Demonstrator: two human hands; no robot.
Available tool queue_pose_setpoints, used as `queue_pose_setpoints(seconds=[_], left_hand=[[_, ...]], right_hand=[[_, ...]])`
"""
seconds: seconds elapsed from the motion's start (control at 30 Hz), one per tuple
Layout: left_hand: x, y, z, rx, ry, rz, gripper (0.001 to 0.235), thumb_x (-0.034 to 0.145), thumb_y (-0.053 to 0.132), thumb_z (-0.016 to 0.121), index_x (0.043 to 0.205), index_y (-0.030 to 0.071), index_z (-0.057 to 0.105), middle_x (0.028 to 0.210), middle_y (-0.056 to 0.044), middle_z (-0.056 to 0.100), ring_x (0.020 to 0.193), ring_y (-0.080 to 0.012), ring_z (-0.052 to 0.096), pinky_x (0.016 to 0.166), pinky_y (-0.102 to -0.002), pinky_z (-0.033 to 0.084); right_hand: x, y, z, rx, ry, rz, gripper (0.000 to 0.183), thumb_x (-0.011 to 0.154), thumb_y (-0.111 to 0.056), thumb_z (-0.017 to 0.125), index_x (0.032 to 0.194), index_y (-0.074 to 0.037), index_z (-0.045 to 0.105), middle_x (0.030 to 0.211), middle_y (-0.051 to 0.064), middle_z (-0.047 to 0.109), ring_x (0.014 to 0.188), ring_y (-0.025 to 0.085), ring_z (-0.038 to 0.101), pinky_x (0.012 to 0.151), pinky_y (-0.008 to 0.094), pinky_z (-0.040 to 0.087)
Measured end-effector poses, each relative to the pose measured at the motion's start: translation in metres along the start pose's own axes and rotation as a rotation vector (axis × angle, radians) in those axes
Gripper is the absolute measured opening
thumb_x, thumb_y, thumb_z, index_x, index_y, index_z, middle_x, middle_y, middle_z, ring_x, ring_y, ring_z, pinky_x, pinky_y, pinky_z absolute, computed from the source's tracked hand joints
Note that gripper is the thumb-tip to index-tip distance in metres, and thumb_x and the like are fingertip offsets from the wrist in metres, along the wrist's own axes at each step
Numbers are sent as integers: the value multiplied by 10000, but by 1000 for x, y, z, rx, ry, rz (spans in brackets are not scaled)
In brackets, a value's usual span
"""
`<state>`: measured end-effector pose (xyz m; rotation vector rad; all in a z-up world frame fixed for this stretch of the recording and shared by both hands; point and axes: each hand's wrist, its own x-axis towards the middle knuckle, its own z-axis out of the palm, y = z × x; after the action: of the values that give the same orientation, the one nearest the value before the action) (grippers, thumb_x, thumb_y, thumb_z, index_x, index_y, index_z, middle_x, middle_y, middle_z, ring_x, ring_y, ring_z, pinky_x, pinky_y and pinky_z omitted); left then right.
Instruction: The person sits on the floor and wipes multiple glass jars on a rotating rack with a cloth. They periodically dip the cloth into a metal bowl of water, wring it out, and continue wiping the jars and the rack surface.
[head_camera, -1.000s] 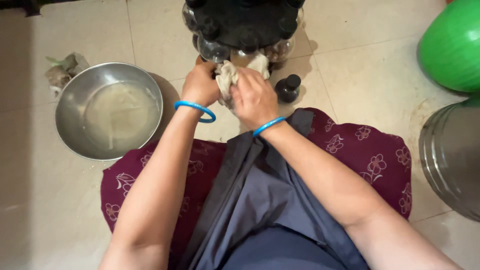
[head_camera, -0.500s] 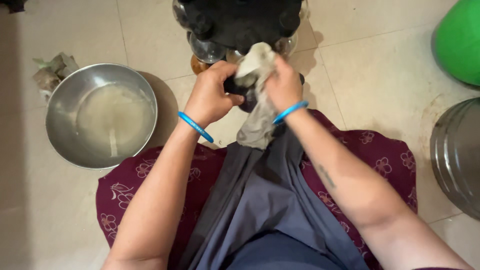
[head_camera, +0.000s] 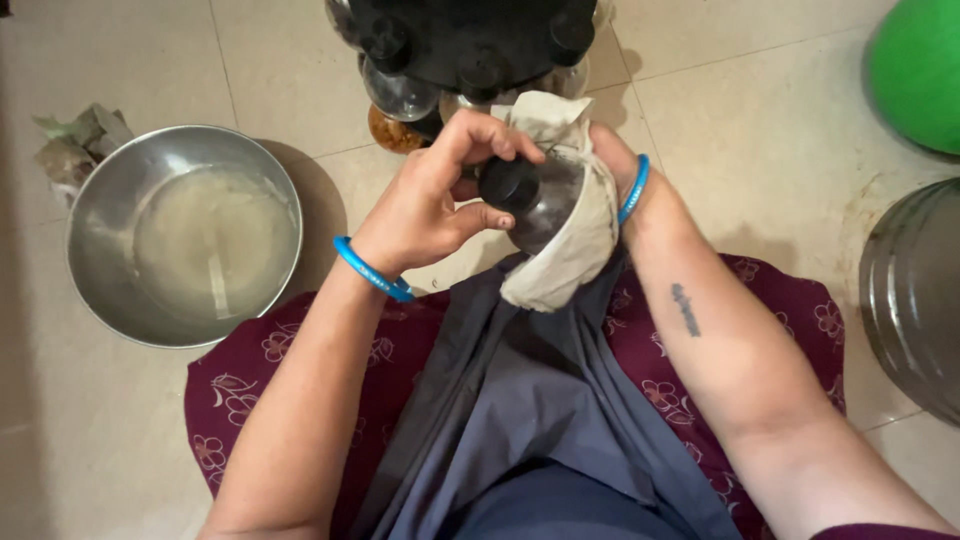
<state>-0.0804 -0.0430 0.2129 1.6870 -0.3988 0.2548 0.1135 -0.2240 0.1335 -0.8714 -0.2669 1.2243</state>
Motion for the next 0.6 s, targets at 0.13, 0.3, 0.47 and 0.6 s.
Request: queue_pose_setpoints(seconds=[0.13, 0.3, 0.47, 0.6], left_hand=[[-4, -1, 0, -97, 100, 68, 542, 916, -164, 744, 1278, 62, 409, 1403, -98, 593, 1337, -171, 593, 1064, -342, 613], [-6, 6, -1, 258, 278, 137, 709, 882, -123, 776, 1483, 98, 472, 1432, -119, 604, 1369, -268, 608, 1042, -347, 610], [-6, 20, 3, 666, 366, 145, 629, 868, -33, 814, 1432, 116, 579, 1384, -135, 595, 1186, -343, 651, 952, -384, 571], [-10, 28, 2, 885, 391, 109, 644, 875, 41, 845, 1455, 103, 571, 1352, -129, 598, 1171, -356, 643, 946, -422, 551]], right_hand=[[-8, 21, 32, -310, -61, -252, 395, 935, -235, 649, 1272, -29, 636, 1173, 142, 711, 1013, 258, 717, 871, 390, 593], [-16, 44, 79, -890, -50, -730, 357, 966, -55, 756, 1279, -14, 588, 1104, 114, 659, 940, 251, 654, 769, 362, 563], [-24, 37, 104, 84, 26, -355, 371, 1056, -321, 664, 1323, -70, 605, 1145, 102, 691, 882, 228, 654, 590, 334, 495], [-34, 28, 106, 139, 52, -218, 612, 922, -609, 534, 1303, -136, 605, 1171, 82, 709, 953, 241, 733, 707, 436, 620]])
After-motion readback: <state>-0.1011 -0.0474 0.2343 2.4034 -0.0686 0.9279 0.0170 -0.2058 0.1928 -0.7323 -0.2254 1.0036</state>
